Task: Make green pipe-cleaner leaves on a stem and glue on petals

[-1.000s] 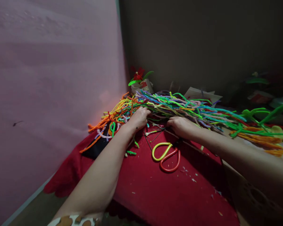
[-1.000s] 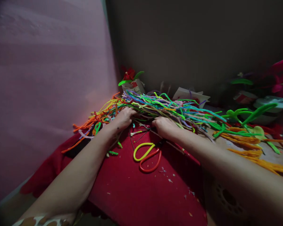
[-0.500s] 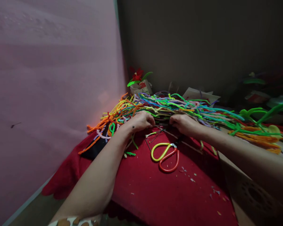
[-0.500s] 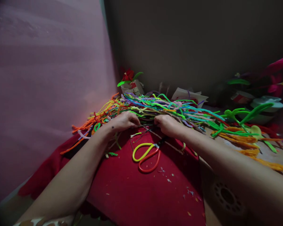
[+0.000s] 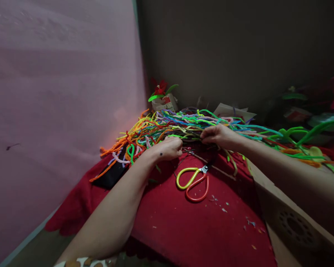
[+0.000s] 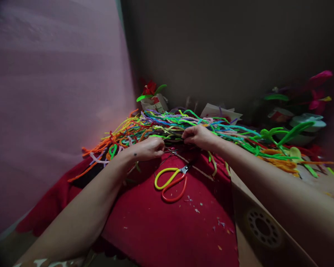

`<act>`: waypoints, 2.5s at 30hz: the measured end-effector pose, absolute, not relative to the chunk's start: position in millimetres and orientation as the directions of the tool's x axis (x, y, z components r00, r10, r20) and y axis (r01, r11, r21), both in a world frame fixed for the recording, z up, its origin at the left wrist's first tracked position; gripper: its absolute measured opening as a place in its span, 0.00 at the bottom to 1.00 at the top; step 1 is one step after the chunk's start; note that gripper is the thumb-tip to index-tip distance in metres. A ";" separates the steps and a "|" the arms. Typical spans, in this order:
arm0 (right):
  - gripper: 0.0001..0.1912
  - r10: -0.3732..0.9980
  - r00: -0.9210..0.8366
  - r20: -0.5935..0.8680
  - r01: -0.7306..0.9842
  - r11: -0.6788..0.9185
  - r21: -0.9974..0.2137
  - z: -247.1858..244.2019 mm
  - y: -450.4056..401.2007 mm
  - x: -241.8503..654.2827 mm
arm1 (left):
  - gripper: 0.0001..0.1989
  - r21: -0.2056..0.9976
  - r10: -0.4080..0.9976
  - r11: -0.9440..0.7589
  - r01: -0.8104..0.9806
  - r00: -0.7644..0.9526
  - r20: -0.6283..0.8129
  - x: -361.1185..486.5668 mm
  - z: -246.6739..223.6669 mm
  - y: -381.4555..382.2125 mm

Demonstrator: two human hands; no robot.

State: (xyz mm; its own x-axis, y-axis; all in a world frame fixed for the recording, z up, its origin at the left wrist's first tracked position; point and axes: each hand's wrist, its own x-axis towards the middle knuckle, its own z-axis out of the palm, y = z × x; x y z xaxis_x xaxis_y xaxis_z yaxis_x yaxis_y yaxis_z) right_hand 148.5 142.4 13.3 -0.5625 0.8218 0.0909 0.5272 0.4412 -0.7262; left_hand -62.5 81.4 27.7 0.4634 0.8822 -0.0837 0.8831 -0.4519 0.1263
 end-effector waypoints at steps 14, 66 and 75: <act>0.07 0.849 -0.525 0.053 0.555 0.389 -0.736 6.1 144.7 144.1 | 0.09 0.402 0.876 -0.481 0.779 0.434 0.209 -74.6 45.8 72.2; 0.09 0.960 0.055 0.275 0.807 0.119 -0.579 13.5 -18.9 343.8 | 0.09 0.966 0.880 0.075 -0.246 0.472 0.052 91.3 57.8 24.8; 0.11 0.942 -0.206 0.264 0.921 0.278 -0.273 -7.5 -15.8 331.7 | 0.11 0.993 0.905 0.036 -0.110 0.425 0.014 93.5 34.9 22.2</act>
